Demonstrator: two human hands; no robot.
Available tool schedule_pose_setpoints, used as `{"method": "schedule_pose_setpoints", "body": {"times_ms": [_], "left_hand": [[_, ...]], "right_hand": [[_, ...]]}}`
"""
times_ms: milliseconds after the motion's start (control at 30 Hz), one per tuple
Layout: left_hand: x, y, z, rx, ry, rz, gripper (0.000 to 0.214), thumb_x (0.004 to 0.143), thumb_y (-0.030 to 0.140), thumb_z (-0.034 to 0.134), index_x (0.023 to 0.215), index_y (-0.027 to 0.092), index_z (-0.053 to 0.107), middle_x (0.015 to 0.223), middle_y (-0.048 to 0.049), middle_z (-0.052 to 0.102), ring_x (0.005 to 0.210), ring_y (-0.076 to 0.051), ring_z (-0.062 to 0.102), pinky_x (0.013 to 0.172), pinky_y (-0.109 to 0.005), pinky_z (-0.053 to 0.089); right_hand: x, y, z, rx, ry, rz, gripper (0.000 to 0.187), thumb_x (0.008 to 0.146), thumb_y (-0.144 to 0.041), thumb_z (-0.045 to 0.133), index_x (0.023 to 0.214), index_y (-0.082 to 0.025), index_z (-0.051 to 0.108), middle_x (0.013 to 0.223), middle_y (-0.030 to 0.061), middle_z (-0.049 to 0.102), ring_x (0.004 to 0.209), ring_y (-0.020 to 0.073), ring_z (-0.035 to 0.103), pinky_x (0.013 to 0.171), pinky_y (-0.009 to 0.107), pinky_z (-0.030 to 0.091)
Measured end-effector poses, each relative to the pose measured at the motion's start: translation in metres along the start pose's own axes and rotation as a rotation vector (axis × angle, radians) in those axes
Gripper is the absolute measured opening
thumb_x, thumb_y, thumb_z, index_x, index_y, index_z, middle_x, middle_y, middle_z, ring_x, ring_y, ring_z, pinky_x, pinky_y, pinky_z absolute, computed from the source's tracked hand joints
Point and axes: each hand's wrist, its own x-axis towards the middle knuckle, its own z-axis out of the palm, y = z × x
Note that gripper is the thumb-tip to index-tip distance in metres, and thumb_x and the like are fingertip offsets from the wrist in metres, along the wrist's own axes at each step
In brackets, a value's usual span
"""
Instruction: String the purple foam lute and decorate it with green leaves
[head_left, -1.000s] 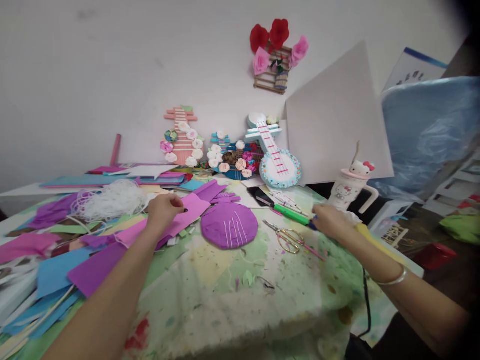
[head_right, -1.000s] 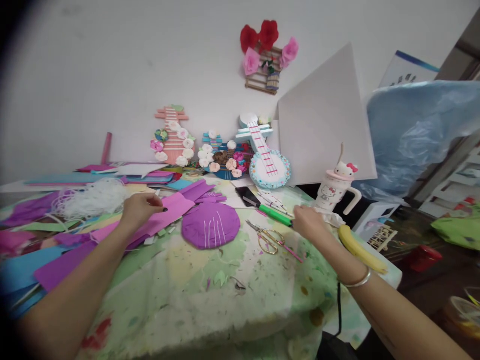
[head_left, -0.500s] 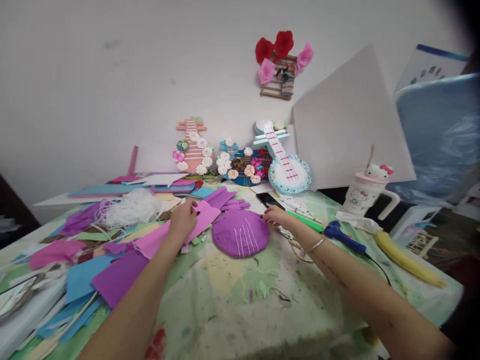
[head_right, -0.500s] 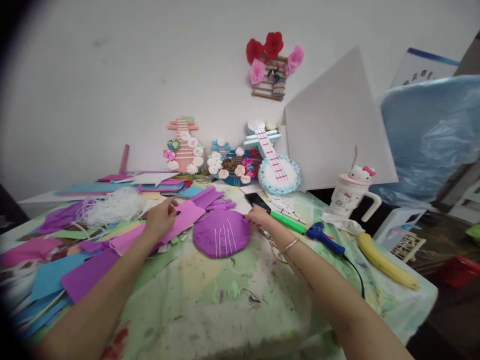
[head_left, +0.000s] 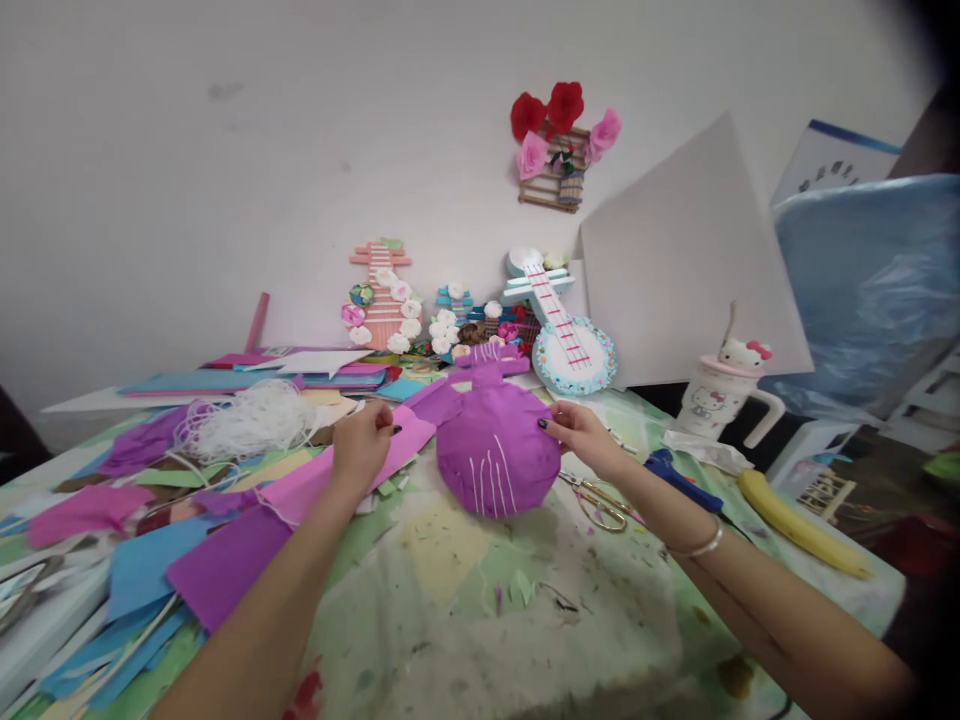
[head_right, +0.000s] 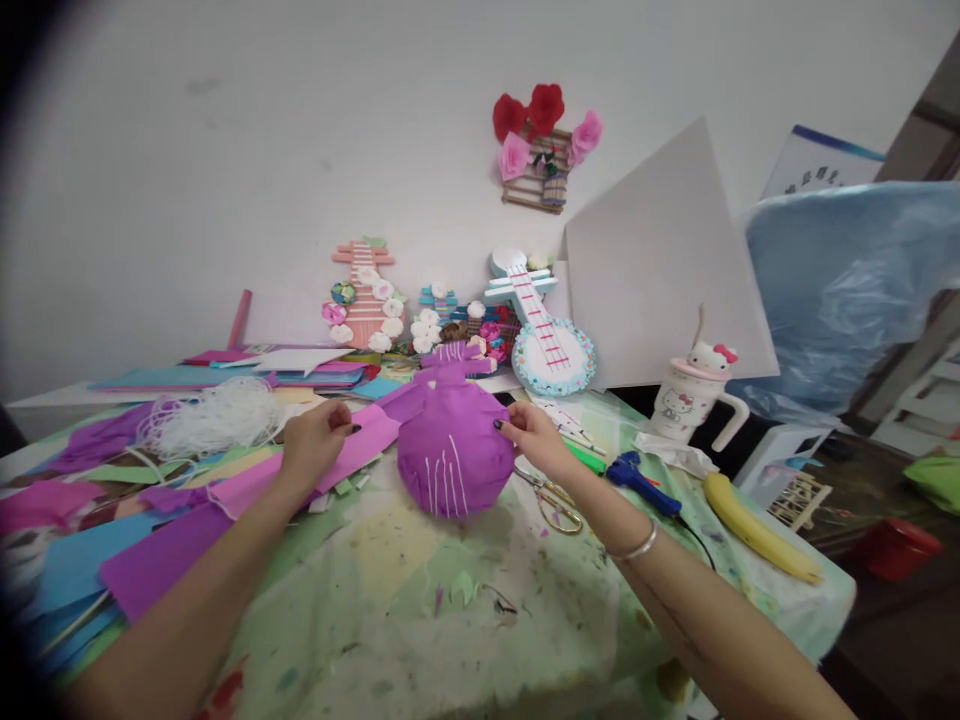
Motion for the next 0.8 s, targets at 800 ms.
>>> {"method": "schedule_pose_setpoints", "body": {"times_ms": [800], "left_hand": [[-0.017, 0.033, 0.028, -0.74, -0.132, -0.109, 0.017, 0.059, 0.024, 0.064, 0.073, 0.015, 0.066, 0.071, -0.0046, 0.07, 0.069, -0.02, 0.065, 0.072, -0.032, 0.05]], "right_hand": [[0.006, 0.012, 0.01, 0.572, 0.482, -0.434, 0.034, 0.064, -0.041, 0.075, 0.08, -0.02, 0.054, 0.061, -0.0054, 0.059, 0.049, 0.0101, 0.05, 0.046, 0.022, 0.043]]}}
